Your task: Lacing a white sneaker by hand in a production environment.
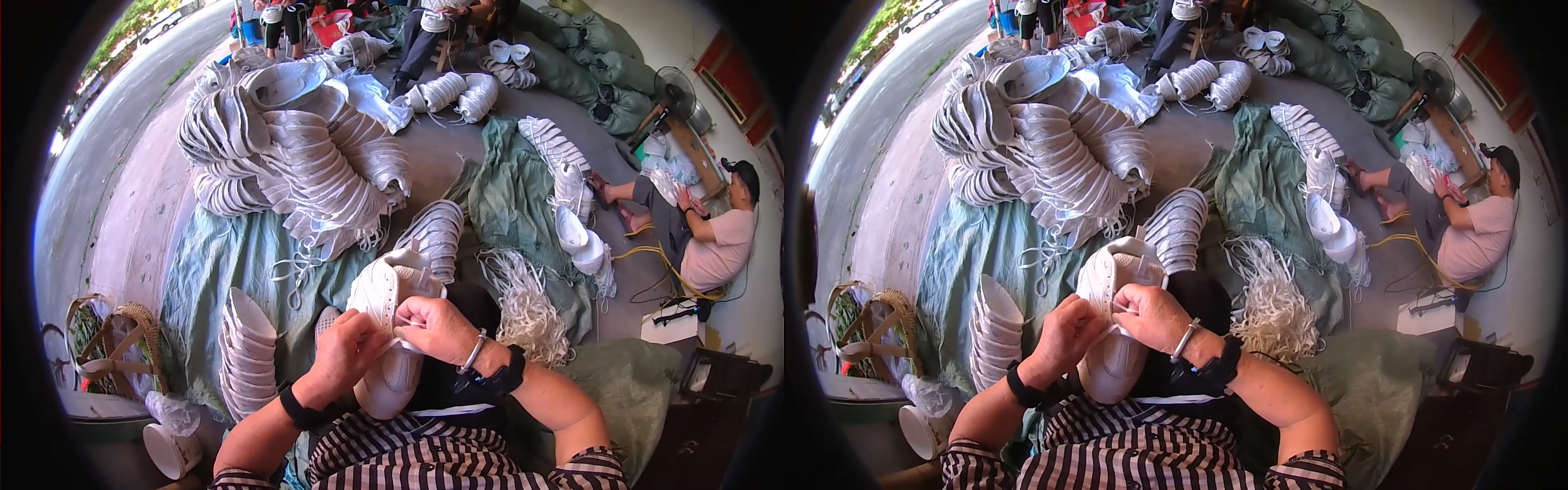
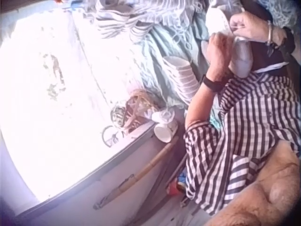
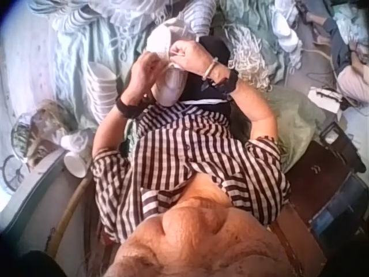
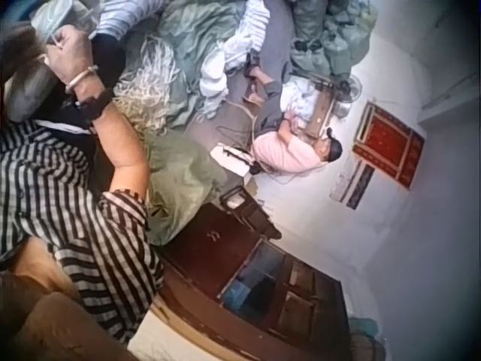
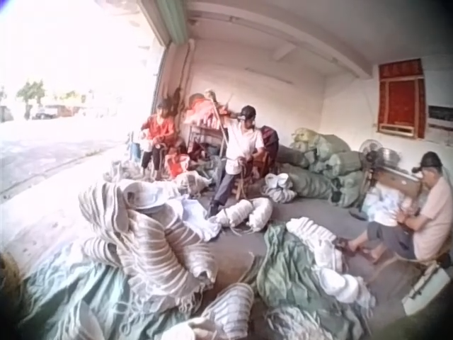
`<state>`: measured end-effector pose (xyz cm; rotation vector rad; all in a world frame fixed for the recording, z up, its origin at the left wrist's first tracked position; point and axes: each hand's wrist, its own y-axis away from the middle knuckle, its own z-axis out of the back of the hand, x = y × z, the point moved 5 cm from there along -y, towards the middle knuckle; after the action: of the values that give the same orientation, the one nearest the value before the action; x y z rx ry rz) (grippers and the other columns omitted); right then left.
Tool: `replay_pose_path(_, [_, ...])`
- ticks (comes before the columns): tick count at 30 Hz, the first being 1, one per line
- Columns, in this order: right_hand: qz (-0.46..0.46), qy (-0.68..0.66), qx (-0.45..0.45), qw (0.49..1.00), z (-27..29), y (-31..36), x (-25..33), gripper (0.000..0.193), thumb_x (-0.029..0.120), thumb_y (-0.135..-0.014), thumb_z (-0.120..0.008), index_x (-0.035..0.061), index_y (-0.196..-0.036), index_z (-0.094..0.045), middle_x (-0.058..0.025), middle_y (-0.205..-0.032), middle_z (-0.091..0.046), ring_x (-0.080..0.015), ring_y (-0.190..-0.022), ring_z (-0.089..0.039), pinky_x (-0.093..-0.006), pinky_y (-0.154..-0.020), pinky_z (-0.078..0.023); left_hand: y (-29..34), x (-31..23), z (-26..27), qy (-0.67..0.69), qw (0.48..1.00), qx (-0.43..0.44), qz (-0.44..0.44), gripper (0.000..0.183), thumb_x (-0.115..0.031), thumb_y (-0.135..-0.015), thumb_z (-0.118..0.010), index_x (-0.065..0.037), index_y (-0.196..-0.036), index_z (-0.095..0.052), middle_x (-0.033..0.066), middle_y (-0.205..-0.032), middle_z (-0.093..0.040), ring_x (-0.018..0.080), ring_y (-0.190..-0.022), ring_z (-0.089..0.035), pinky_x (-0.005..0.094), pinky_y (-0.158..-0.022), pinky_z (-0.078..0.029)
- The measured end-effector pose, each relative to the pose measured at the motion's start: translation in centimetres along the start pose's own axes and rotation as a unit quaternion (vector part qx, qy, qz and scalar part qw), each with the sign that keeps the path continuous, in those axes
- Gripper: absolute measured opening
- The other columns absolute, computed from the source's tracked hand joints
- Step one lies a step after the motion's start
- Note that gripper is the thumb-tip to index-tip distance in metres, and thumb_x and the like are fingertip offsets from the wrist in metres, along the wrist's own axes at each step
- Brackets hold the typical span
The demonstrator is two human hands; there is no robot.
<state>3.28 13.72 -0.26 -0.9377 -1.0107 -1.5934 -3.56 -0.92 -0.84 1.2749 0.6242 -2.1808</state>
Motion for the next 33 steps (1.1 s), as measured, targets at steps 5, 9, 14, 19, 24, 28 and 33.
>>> replay_pose_path(5, [-0.005, 0.018, 0.006, 1.0, -0.3, -1.1, 0.5, 0.014, 0.013, -0.082, -0.06, -0.0007, -0.086, -0.063, -0.0045, -0.073, -0.064, -0.0069, -0.07, -0.056, -0.0258, -0.064, -0.047, -0.4, 2.0, 0.6, 0.145, 0.977, 0.092, 0.129, 0.016, -0.016, -0.082, -0.068, -0.003, -0.083, -0.058, -0.002, -0.074, -0.056, 0.0044, -0.068, -0.05, 0.0208, -0.06, -0.042])
replay_pose_path(9, [0.062, 0.15, 0.035, 0.986, -0.8, -0.5, 1.9, 0.014, 0.018, -0.083, -0.056, 0.0061, -0.087, -0.063, -0.0131, -0.074, -0.063, -0.0268, -0.069, -0.063, -0.0351, -0.064, -0.049, -0.7, -0.6, 1.3, 0.076, 0.992, 0.095, 0.023, 0.017, -0.015, -0.078, -0.071, -0.006, -0.087, -0.06, 0.0021, -0.078, -0.059, 0.0123, -0.069, -0.058, 0.0259, -0.063, -0.048])
replay_pose_path(14, [0.06, 0.241, 0.012, 0.969, -1.3, 0.7, 2.4, 0.014, 0.014, -0.081, -0.052, 0.0071, -0.088, -0.061, -0.0181, -0.076, -0.063, -0.0359, -0.076, -0.063, -0.0441, -0.067, -0.05, -3.0, -4.6, 3.2, -0.24, 0.942, 0.1, -0.212, 0.027, -0.024, -0.077, -0.07, -0.01, -0.098, -0.058, 0.0035, -0.081, -0.06, 0.0204, -0.071, -0.063, 0.0354, -0.067, -0.047])
replay_pose_path(19, [0.094, 0.288, -0.002, 0.953, -1.9, 1.2, 3.2, 0.014, 0.014, -0.082, -0.051, 0.0064, -0.091, -0.059, -0.0187, -0.076, -0.063, -0.0367, -0.073, -0.063, -0.0433, -0.065, -0.051, -4.5, -5.9, 2.4, -0.347, 0.851, 0.299, -0.258, 0.043, -0.031, -0.078, -0.067, -0.012, -0.111, -0.046, 0.0066, -0.081, -0.059, 0.0271, -0.069, -0.063, 0.0382, -0.059, -0.047])
replay_pose_path(24, [0.063, 0.311, -0.009, 0.948, -1.8, 1.0, 2.6, 0.016, 0.02, -0.086, -0.051, 0.0074, -0.092, -0.058, -0.0189, -0.075, -0.063, -0.0368, -0.071, -0.063, -0.0444, -0.063, -0.051, -4.5, -6.0, 2.3, -0.353, 0.837, 0.326, -0.262, 0.037, -0.031, -0.079, -0.066, -0.009, -0.102, -0.048, 0.0075, -0.077, -0.06, 0.0286, -0.063, -0.062, 0.0388, -0.051, -0.048])
replay_pose_path(28, [0.04, 0.277, -0.016, 0.96, -1.4, 0.7, 2.0, 0.022, 0.029, -0.088, -0.053, 0.007, -0.091, -0.057, -0.0194, -0.074, -0.062, -0.0381, -0.072, -0.062, -0.0453, -0.064, -0.05, -3.9, -5.3, 3.0, -0.221, 0.88, 0.331, -0.26, 0.03, -0.024, -0.079, -0.066, -0.009, -0.099, -0.05, 0.0092, -0.075, -0.062, 0.0302, -0.072, -0.064, 0.0399, -0.061, -0.05])
replay_pose_path(33, [0.067, 0.249, 0.046, 0.965, -1.5, 0.2, 1.6, 0.022, 0.028, -0.089, -0.054, 0.0059, -0.092, -0.058, -0.0172, -0.077, -0.063, -0.0338, -0.072, -0.064, -0.0404, -0.065, -0.05, -3.5, -4.6, 3.0, -0.183, 0.897, 0.25, -0.315, 0.021, -0.018, -0.076, -0.069, -0.009, -0.083, -0.052, 0.0066, -0.07, -0.058, 0.0274, -0.068, -0.061, 0.0381, -0.066, -0.049])
